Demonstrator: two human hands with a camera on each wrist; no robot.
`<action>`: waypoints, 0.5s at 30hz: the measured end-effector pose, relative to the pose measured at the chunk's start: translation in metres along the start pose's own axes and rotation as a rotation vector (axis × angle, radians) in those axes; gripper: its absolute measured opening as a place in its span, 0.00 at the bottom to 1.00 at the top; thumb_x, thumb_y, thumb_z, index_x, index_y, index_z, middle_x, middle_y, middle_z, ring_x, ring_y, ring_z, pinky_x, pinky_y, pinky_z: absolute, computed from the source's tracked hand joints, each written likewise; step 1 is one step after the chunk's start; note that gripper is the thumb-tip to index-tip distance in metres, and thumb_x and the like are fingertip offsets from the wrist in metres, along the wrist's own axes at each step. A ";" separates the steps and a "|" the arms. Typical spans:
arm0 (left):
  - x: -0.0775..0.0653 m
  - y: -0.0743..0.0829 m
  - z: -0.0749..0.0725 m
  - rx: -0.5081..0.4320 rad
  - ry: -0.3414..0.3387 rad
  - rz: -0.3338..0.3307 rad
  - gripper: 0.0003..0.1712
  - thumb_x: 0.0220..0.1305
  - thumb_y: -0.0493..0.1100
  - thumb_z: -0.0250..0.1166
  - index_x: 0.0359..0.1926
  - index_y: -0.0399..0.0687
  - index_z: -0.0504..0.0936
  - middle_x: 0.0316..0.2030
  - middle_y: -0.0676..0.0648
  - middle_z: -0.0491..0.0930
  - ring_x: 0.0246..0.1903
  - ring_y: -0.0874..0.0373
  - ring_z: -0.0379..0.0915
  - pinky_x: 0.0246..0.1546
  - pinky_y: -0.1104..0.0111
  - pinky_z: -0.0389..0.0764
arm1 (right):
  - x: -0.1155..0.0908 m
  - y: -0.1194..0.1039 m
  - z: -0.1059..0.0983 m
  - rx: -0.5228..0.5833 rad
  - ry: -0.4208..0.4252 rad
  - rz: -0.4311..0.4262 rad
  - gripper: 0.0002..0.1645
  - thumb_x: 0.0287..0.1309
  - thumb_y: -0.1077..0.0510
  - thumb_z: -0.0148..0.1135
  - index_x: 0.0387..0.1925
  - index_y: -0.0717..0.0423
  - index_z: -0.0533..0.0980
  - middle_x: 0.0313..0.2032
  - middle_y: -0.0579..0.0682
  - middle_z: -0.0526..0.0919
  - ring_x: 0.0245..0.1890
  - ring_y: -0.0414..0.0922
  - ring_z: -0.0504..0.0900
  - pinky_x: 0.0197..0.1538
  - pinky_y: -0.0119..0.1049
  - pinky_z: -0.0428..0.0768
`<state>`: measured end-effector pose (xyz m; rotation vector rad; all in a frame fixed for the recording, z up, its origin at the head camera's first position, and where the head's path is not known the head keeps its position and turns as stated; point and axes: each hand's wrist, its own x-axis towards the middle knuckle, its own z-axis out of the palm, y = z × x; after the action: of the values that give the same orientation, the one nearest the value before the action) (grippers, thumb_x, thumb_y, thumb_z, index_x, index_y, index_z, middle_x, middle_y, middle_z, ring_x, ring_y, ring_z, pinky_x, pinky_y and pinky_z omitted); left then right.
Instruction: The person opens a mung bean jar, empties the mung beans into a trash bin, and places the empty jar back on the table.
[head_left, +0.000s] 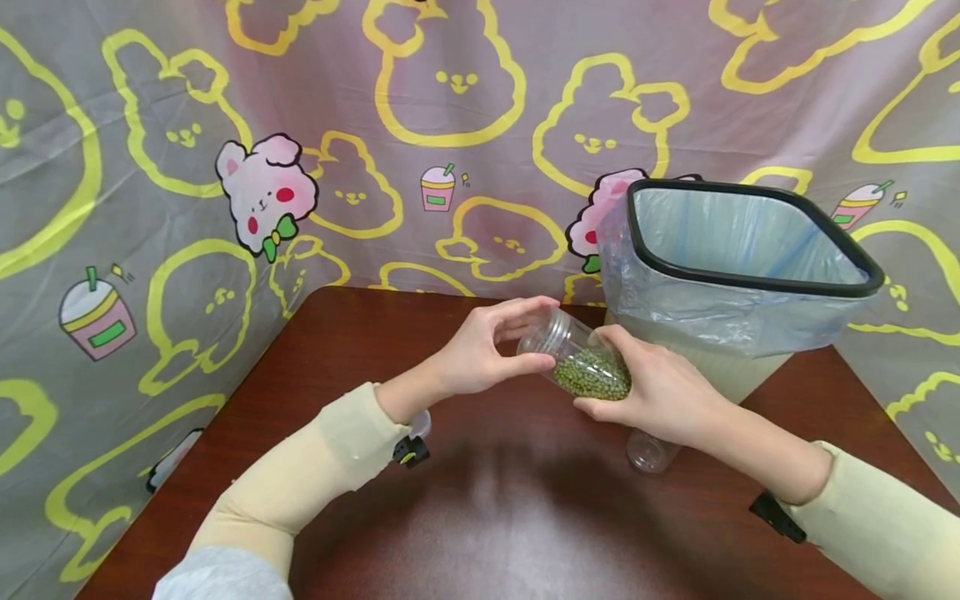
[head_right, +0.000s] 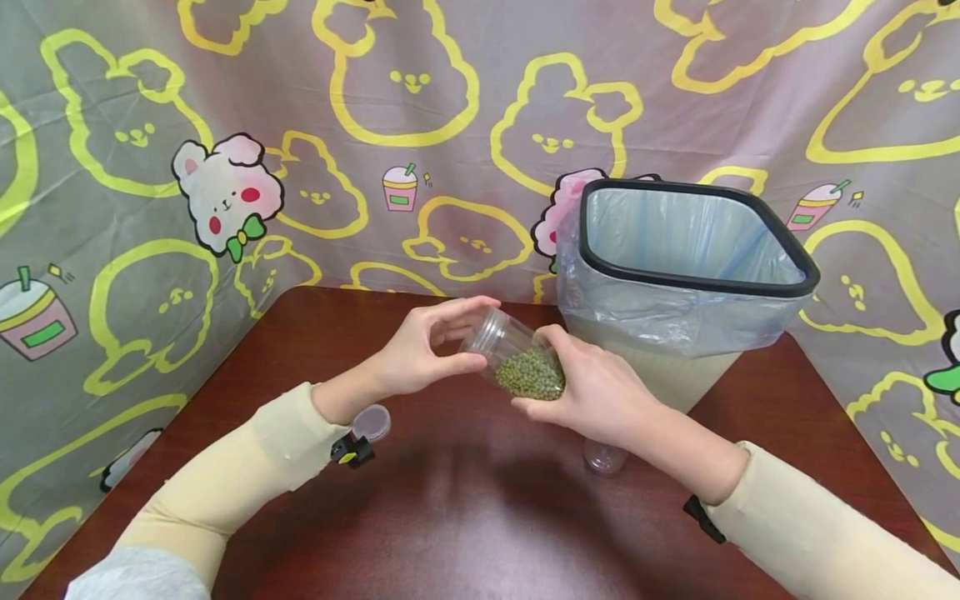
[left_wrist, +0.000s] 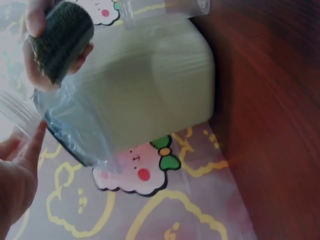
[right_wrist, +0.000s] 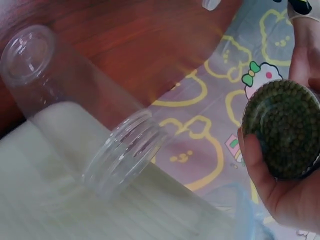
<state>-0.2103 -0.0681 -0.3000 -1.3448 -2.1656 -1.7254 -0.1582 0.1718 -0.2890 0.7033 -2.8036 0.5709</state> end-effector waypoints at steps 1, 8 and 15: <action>0.000 0.001 0.001 0.011 0.008 -0.008 0.33 0.55 0.31 0.72 0.62 0.33 0.72 0.56 0.40 0.76 0.54 0.58 0.76 0.53 0.65 0.74 | 0.000 0.000 0.001 -0.011 0.009 0.000 0.40 0.43 0.38 0.76 0.54 0.48 0.67 0.31 0.46 0.79 0.27 0.42 0.77 0.28 0.40 0.74; -0.001 0.005 0.002 0.053 0.051 -0.078 0.34 0.56 0.34 0.73 0.63 0.35 0.72 0.56 0.41 0.78 0.50 0.58 0.79 0.50 0.64 0.77 | 0.000 0.000 0.003 -0.083 0.107 -0.051 0.40 0.41 0.40 0.76 0.52 0.50 0.68 0.32 0.48 0.79 0.27 0.45 0.77 0.28 0.43 0.75; 0.000 0.004 -0.001 0.119 0.026 -0.053 0.33 0.58 0.36 0.71 0.63 0.40 0.70 0.54 0.46 0.76 0.48 0.61 0.79 0.46 0.67 0.78 | 0.004 0.000 -0.004 -0.033 0.048 -0.053 0.41 0.43 0.40 0.76 0.54 0.52 0.67 0.33 0.47 0.79 0.29 0.42 0.77 0.30 0.41 0.76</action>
<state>-0.2077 -0.0691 -0.2967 -1.2404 -2.2698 -1.5934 -0.1614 0.1721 -0.2841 0.7441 -2.7348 0.5246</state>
